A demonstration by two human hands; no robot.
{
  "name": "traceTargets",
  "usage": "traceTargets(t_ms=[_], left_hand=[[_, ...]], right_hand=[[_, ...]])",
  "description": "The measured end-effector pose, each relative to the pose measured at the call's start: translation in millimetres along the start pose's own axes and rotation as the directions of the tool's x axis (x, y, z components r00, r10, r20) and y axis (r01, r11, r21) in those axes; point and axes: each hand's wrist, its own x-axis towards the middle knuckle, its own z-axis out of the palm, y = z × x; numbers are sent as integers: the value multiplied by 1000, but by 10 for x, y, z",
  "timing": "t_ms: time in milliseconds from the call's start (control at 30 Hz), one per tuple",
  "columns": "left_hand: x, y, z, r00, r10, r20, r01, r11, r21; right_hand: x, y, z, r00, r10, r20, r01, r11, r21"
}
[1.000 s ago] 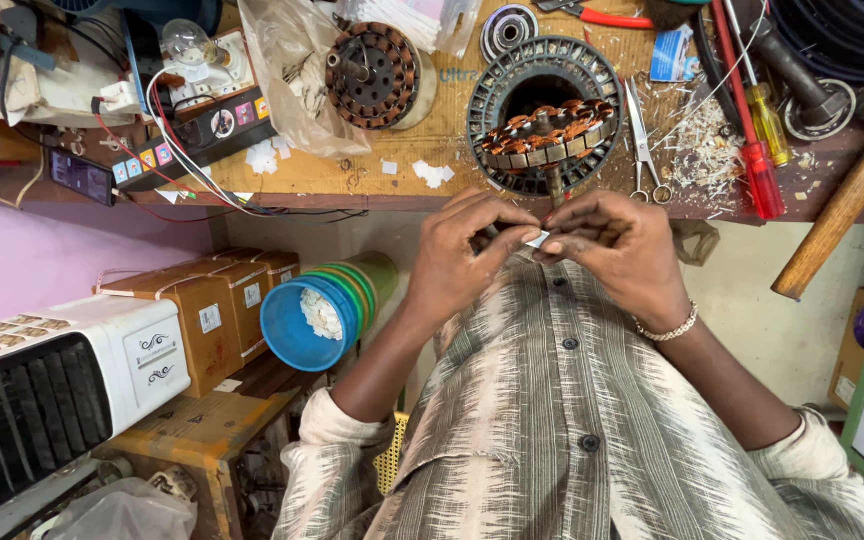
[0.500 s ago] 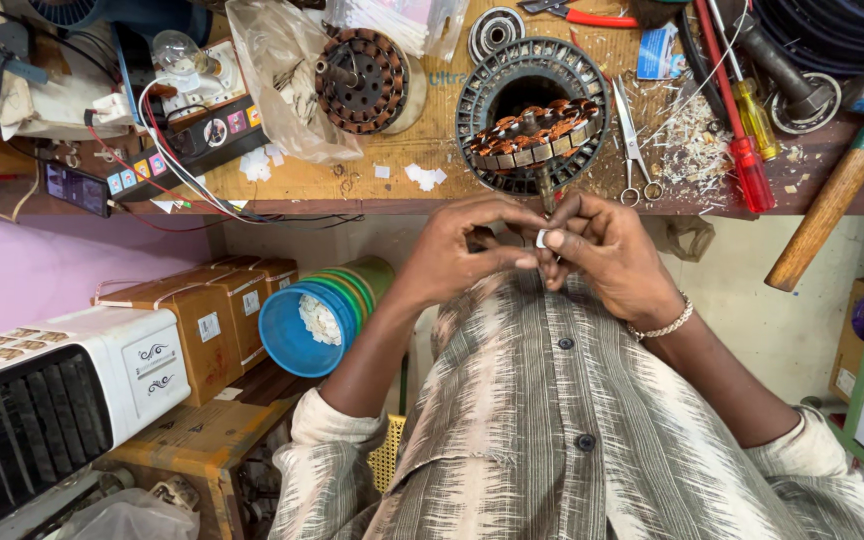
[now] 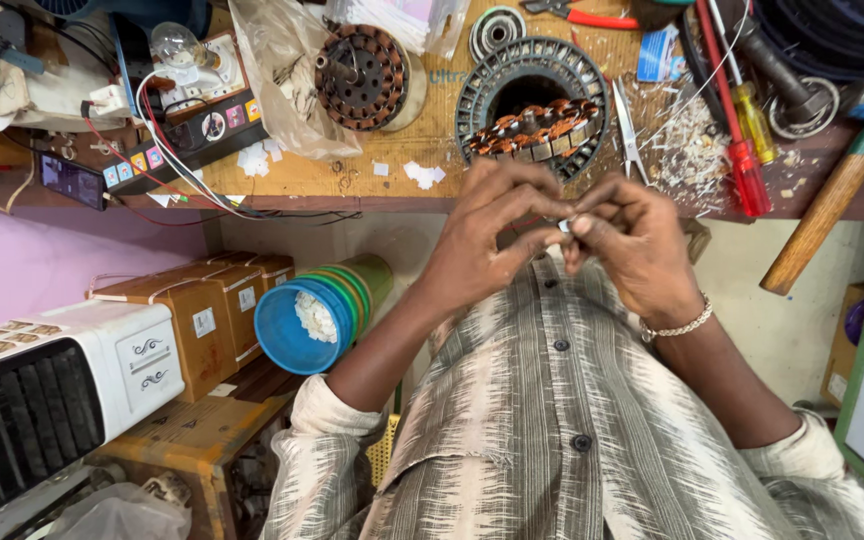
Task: The person is repairing a motor stator by hand. They repeatedly pick up small white insulating pieces, cut them with scissors, and insert them into the slots of the stator core. The person works methodically, handling the stator and tools on a cluttered workbench.
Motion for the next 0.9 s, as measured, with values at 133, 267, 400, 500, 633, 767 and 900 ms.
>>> traceTargets(t_ms=[133,267,400,500,633,767,900], left_hand=[[195,-287,29,957,270,-105,-219,912,348],[319,-646,205,996,-30,-84,39,993,107],[399,-782,271,980,-173,-102,170,985,-40],[506,-805,175,984,-158,-79,152,985,-77],[607,-772,111,981,-184,-63,176,978,-114],[688,-748,107,981,-192,-42,180,963,-201],[749,-708,155,980,-196,-22,195,980,-35]], right_hand=[[81,-92,-65,946,-265,-186,206,936,-285],[254,-135,-75,793,-610,-16,435,584,-685],[523,-176,-92,661,-730,173,525,286,-802],[736,-195,-110,606,-764,222,539,189,-821],[852,-209,-123,591,-752,293,545,104,-832],[888,-255,-105,555,-750,361,583,41,-812],[888,-316,-68,589,-722,363,588,75,-805]])
